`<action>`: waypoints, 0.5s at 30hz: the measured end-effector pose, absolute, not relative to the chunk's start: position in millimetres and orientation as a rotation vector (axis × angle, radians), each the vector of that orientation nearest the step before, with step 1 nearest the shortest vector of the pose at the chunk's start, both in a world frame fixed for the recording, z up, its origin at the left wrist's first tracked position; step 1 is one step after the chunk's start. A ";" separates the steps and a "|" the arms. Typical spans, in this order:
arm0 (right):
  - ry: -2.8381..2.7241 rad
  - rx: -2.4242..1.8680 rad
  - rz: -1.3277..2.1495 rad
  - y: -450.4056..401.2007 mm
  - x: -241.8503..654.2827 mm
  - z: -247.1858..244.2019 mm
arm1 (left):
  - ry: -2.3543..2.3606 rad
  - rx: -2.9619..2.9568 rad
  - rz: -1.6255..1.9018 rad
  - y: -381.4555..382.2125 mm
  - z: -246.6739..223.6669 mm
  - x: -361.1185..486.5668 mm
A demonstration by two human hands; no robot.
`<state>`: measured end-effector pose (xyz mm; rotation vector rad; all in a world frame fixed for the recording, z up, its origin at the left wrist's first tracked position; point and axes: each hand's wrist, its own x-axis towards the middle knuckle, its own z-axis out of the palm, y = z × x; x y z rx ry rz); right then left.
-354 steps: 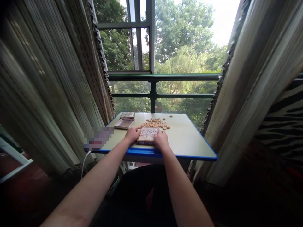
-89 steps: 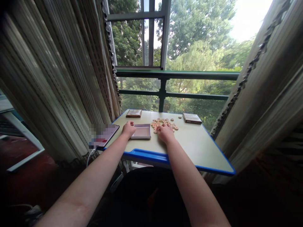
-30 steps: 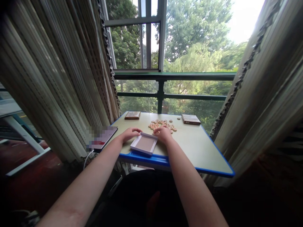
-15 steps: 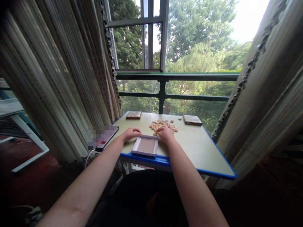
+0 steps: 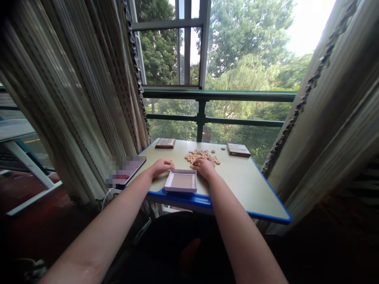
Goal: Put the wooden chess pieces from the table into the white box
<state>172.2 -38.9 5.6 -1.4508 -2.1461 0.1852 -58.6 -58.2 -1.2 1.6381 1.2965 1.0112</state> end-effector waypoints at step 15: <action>-2.391 -1.217 0.158 -14.0 175.7 27.7 | 1.383 1.698 0.976 -50.6 -4.7 -59.1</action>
